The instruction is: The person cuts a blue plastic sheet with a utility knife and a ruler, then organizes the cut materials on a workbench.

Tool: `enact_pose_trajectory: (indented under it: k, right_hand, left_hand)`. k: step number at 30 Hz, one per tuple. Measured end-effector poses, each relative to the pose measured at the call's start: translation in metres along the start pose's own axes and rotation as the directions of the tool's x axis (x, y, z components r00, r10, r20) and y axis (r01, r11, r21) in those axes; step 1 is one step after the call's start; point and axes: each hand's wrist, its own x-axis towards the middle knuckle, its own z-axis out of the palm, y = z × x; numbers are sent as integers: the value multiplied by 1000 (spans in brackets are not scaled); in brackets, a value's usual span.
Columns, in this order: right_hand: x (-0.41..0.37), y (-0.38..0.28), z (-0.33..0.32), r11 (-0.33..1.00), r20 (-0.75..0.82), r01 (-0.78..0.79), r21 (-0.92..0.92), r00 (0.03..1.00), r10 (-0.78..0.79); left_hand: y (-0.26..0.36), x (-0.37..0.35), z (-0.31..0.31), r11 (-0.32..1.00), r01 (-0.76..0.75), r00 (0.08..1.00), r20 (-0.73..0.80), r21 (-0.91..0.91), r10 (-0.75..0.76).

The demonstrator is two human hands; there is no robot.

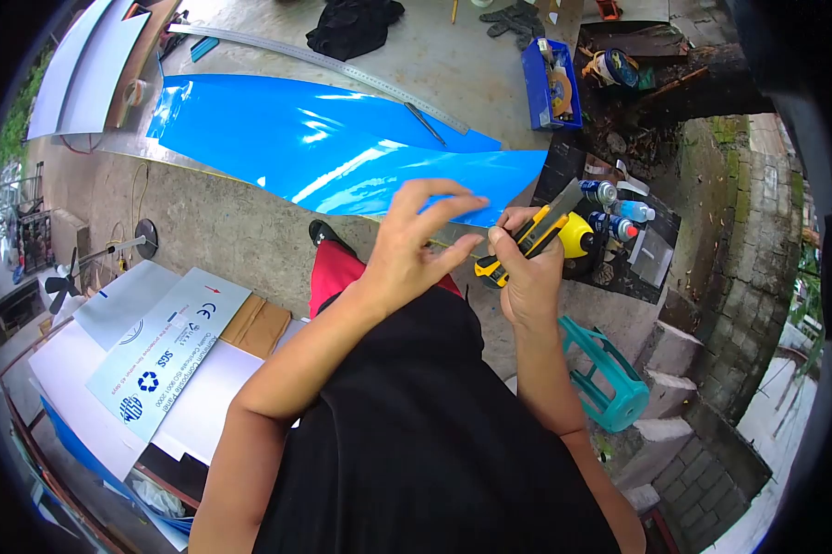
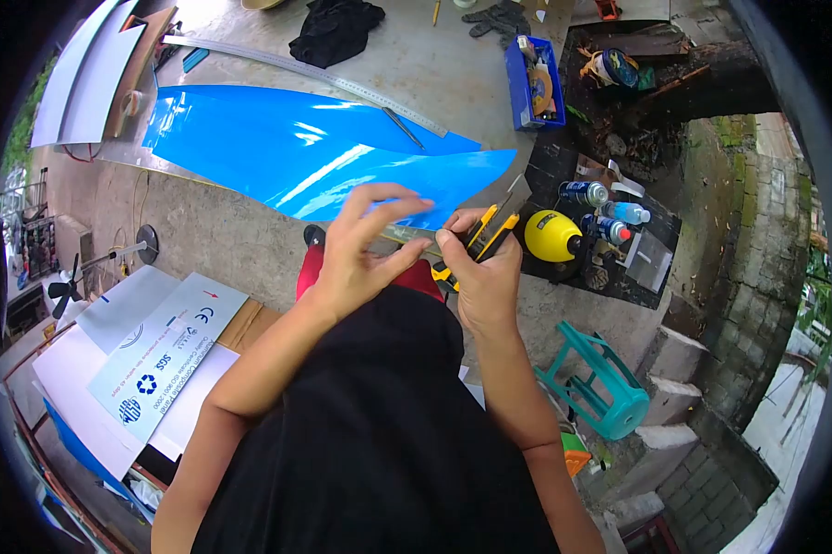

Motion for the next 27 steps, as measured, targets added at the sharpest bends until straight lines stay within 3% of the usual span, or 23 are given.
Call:
enact_pose_trajectory:
  k: [2,3,5,17,27]
  right_hand:
    - [3,-3,3,1000,4,8,0,1000,-8]
    - [3,-4,4,1000,-3,9,-1,1000,-9]
    - [5,-3,6,1000,5,26,5,1000,-26]
    - [4,-6,14,994,16,107,-15,994,-107]
    - [3,-3,12,995,6,103,-4,995,-103]
  left_hand:
    - [-9,1,7,985,-62,988,129,-159,83]
    - [-9,0,8,986,-67,988,124,-156,87]
    - [-6,-2,9,979,56,993,118,-198,-33]
    - [9,-1,5,944,223,973,111,-245,-201]
    - [9,3,3,965,168,984,95,-204,-151]
